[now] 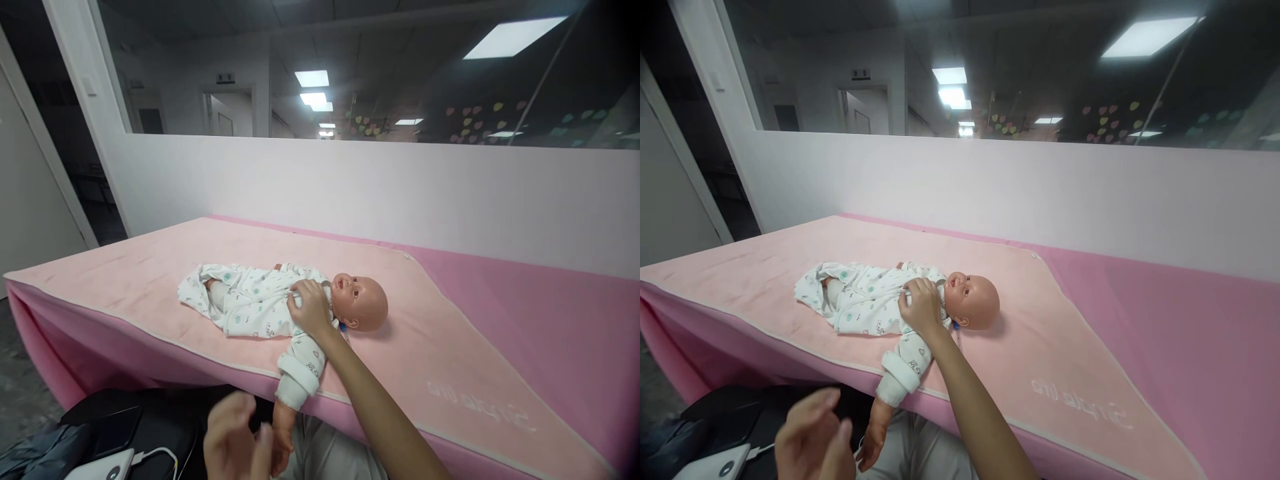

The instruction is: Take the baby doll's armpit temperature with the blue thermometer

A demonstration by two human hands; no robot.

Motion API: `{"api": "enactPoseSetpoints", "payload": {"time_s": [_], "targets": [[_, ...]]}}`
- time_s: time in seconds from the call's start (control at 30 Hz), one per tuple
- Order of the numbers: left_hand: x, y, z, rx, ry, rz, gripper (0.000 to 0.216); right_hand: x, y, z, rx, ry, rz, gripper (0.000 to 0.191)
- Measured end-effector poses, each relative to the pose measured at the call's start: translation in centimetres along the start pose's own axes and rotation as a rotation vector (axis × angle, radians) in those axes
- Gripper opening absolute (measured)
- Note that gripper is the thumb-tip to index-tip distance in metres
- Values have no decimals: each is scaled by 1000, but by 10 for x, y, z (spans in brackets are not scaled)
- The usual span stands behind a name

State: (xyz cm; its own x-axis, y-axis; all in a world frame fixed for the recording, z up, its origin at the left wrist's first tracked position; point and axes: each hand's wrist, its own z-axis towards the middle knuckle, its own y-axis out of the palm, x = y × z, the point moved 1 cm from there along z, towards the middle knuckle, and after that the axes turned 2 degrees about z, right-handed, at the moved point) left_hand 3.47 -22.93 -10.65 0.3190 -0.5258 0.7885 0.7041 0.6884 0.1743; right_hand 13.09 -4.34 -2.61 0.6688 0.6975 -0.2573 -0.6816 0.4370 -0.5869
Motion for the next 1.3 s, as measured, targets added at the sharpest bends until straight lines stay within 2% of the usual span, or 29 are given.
{"api": "enactPoseSetpoints", "payload": {"time_s": [0.03,0.07,0.17,0.3,0.43,0.57,0.67,0.77,1.0,1.17,1.3], "targets": [[5,9,19,76,76,-39,19,0,0,0,0,-2,0,5],[9,20,39,7,138,-23,15,0,-1,0,-1,-3,-1,5],[9,56,92,-341,253,261,16,-1,-1,0,-3,-7,-3,4],[-11,89,138,-686,330,490,22,1,0,1,-5,6,-8,5],[-26,105,166,-992,294,512,18,2,0,2,-11,31,-15,7],[-33,110,184,-1197,97,341,21,1,0,2,0,39,-6,6],[-38,108,188,-1224,-2,190,22,0,-1,2,7,36,-6,6],[-42,103,188,-1198,9,113,21,-1,-3,1,-4,21,3,6],[-46,99,185,-1137,-24,123,27,-3,-6,0,-22,-9,14,2],[-53,99,184,-1061,7,127,24,-2,-5,-1,-14,-32,13,3],[-51,97,183,-1059,8,77,27,-2,-4,-1,2,-21,14,5]]}}
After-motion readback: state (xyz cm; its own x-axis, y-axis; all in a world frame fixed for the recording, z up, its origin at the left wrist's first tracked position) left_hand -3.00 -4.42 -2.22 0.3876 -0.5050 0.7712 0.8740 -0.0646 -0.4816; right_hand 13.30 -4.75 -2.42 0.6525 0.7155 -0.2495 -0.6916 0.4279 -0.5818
